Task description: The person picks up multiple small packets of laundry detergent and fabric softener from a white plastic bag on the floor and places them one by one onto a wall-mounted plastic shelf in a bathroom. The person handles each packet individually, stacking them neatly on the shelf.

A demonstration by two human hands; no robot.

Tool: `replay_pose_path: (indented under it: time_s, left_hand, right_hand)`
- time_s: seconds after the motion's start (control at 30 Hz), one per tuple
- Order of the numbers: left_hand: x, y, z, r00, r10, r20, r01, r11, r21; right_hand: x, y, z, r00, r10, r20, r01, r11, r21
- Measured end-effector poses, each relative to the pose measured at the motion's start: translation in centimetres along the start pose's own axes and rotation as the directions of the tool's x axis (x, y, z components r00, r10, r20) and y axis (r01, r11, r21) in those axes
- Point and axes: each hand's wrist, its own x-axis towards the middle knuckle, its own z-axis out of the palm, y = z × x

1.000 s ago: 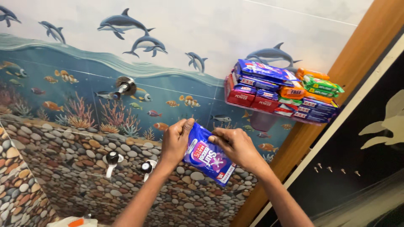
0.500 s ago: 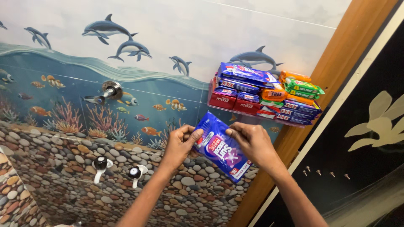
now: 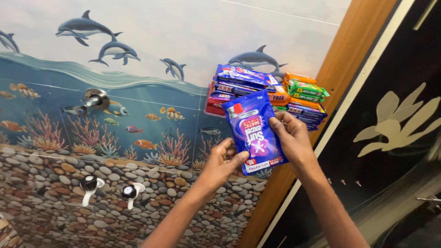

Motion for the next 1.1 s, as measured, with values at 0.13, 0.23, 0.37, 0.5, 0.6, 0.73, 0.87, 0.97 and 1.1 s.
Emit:
replay_pose_path:
  time_s: [0.13,0.23,0.37,0.5,0.6,0.73,0.87,0.97,1.1]
  left_hand:
    - [1.8,0.3,2.2,0.994,0.101,0.039,-0.1,0.995,-0.02]
    - [3.3,1.0,3.6,0.992,0.121,0.03,-0.123,0.986,0.109]
    - [4.8,2.5,6.0,0.994,0.102,0.048,-0.108,0.982,0.153]
    - [5.9,4.2,8.0,0.997,0.04,0.062,-0.055,0.962,0.266]
    - [7.3,5.0,8.5,0.986,0.142,0.087,-0.166,0.892,0.42]
    - [10.3,5.6,7.6,0.869,0.475,0.142,-0.421,0.555,0.718]
    - [13.7,6.2,4.7,0.675,0.686,0.27,-0.399,0.032,0.917]
    - [16.1,6.9,3.3,0.629,0.684,0.368,-0.302,-0.221,0.927]
    - [17.6,7.1,2.4,0.657,0.633,0.41,-0.301,-0.278,0.912]
  right_hand:
    - [-0.6,-1.6,-1.9,0.996,0.074,-0.04,-0.07,0.993,0.091]
    - [-1.0,-3.1,-3.6,0.981,0.183,-0.057,-0.185,0.982,-0.038]
    - [-1.2,-4.1,-5.8,0.986,0.148,-0.076,-0.156,0.981,-0.115]
    - [-0.7,-4.5,-8.0,0.984,0.112,-0.137,-0.117,0.993,-0.027]
    - [0.0,-4.9,-9.3,0.981,0.076,-0.176,-0.065,0.996,0.065]
    - [1.4,-5.9,-10.7,0.976,0.035,-0.216,-0.022,0.998,0.062]
    - [3.3,-6.7,-11.9,0.972,0.013,-0.234,-0.008,1.0,0.023]
    - [5.2,-6.8,-12.3,0.975,-0.01,-0.223,0.008,1.0,-0.007]
    - [7.4,-6.0,-12.6,0.974,0.012,-0.227,-0.019,0.999,-0.027]
